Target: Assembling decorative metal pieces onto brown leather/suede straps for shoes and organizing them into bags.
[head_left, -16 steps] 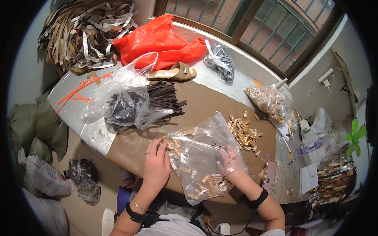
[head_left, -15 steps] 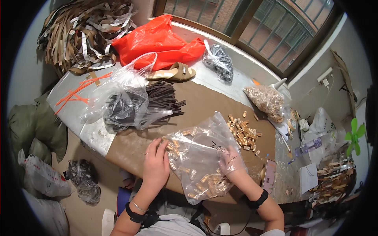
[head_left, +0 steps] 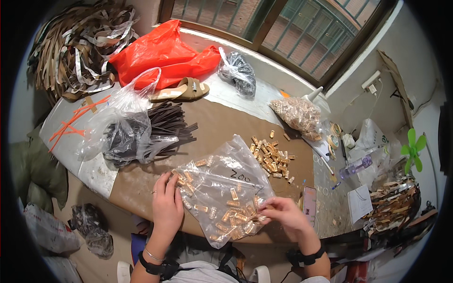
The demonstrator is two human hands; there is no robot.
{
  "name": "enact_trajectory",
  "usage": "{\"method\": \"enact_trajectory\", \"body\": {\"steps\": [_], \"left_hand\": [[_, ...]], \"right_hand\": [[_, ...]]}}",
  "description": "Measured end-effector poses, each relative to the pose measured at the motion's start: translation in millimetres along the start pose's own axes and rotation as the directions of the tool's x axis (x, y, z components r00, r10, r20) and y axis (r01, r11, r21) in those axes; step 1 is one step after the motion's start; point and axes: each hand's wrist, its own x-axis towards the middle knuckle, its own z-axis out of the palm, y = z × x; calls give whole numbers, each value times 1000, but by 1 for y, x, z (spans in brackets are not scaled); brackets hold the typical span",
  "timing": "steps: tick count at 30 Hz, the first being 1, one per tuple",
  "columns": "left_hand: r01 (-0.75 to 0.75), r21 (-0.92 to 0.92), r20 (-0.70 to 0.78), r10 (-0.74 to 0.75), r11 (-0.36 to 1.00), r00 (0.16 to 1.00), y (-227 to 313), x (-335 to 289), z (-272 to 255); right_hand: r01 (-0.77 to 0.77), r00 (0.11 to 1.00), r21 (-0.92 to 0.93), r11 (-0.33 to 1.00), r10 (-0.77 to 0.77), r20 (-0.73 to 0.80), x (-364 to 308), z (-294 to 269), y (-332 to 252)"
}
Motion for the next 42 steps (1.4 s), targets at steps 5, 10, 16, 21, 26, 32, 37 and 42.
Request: {"method": "enact_trajectory", "body": {"steps": [5, 10, 16, 21, 26, 32, 37, 42], "left_hand": [[-11, -3, 4, 11, 1000, 1000, 4, 2, 0], [13, -5, 17, -13, 1000, 1000, 3, 2, 0], [20, 21, 19, -20, 1000, 1000, 5, -2, -4], [-10, 37, 13, 9, 999, 1000, 8, -1, 0], [9, 60, 1, -9, 998, 1000, 3, -1, -3], [-16, 29, -5, 16, 999, 1000, 8, 4, 0], [-30, 7, -14, 30, 1000, 999, 2, 1, 1], [78, -146, -63, -88, 986, 994, -8, -3, -6]], "right_hand": [[126, 992, 265, 956, -114, -60, -1, -70, -3], [232, 951, 396, 888, -121, -285, 27, -108, -9], [262, 955, 501, 825, -147, -257, 76, -131, -6], [205, 975, 574, 793, -113, -192, 95, -148, -17], [275, 818, -64, 959, -269, -508, 93, -116, -32], [282, 872, -369, 886, -78, 482, 18, -74, -45], [620, 750, -751, 228, -454, 482, 58, 32, 2], [669, 672, -733, 120, -518, 529, 122, 101, -13]]}}
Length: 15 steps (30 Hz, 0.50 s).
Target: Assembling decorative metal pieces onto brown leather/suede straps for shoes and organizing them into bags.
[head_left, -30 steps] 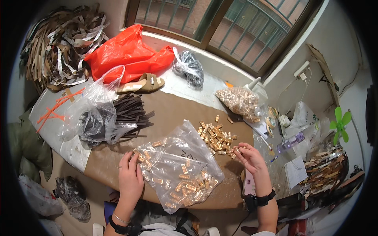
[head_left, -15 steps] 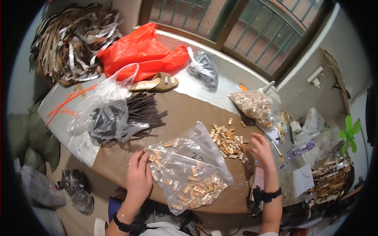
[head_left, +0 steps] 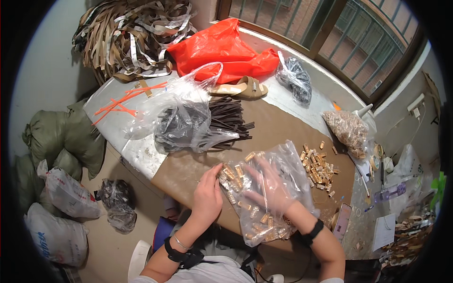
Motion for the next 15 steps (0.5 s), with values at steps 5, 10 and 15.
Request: {"method": "enact_trajectory", "body": {"steps": [5, 10, 15], "left_hand": [[102, -229, -11, -108, 968, 994, 4, 3, 1], [32, -82, 22, -30, 996, 999, 3, 2, -8], [-4, 4, 40, 4, 1000, 999, -1, -1, 2]], "right_hand": [[176, 984, -76, 981, -176, 9, 27, 22, -18], [214, 959, -13, 977, -208, 195, 16, 12, -32], [-5, 999, -127, 992, 10, 40, -35, 4, -7]]}}
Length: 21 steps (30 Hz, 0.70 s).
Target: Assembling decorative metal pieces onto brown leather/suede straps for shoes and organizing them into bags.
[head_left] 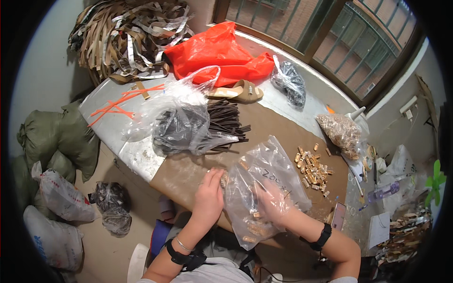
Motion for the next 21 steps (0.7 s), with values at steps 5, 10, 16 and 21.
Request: {"method": "enact_trajectory", "body": {"steps": [5, 10, 16, 21], "left_hand": [[18, 33, 2, -18, 999, 1000, 4, 2, 1], [11, 17, 12, -12, 1000, 1000, 4, 4, 4], [10, 69, -6, -9, 998, 1000, 8, 4, 1], [-4, 91, 14, 3, 996, 1000, 12, 3, 2]], "right_hand": [[-322, 946, 325, 889, 289, 147, -51, -21, 38], [-606, 723, 787, -117, 333, 606, -82, -82, 40], [-489, 709, 842, -227, 459, 535, -102, -93, 78], [-253, 755, 901, -352, 511, 411, -106, -94, 114]]}}
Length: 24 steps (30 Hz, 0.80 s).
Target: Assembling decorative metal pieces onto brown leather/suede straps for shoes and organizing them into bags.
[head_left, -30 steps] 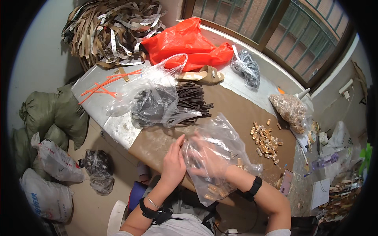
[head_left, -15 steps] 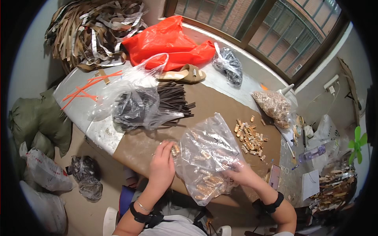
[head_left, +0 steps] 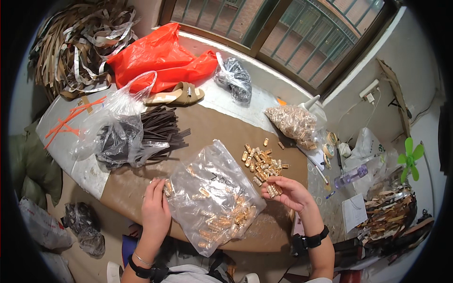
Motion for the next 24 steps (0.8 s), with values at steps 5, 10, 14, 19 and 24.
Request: {"method": "enact_trajectory", "body": {"steps": [5, 10, 14, 19, 24], "left_hand": [[-16, 49, -1, 16, 999, 1000, -3, -4, -1], [-5, 46, 11, 4, 999, 1000, 5, 1, 4], [-21, 66, 0, 21, 998, 1000, -4, 0, 4], [1, 17, -6, -1, 1000, 1000, -2, 1, 2], [-31, 52, -10, 32, 998, 999, 0, -1, 2]], "right_hand": [[306, 923, -118, 945, -325, -207, 13, -4, -7], [149, 987, -712, 686, -63, 145, -31, 28, 3], [445, 859, -891, -89, -240, 453, -14, 86, 47], [370, 861, -804, -466, -154, 485, -13, 83, 61], [365, 894, -894, 260, -367, 258, -35, 82, 27]]}}
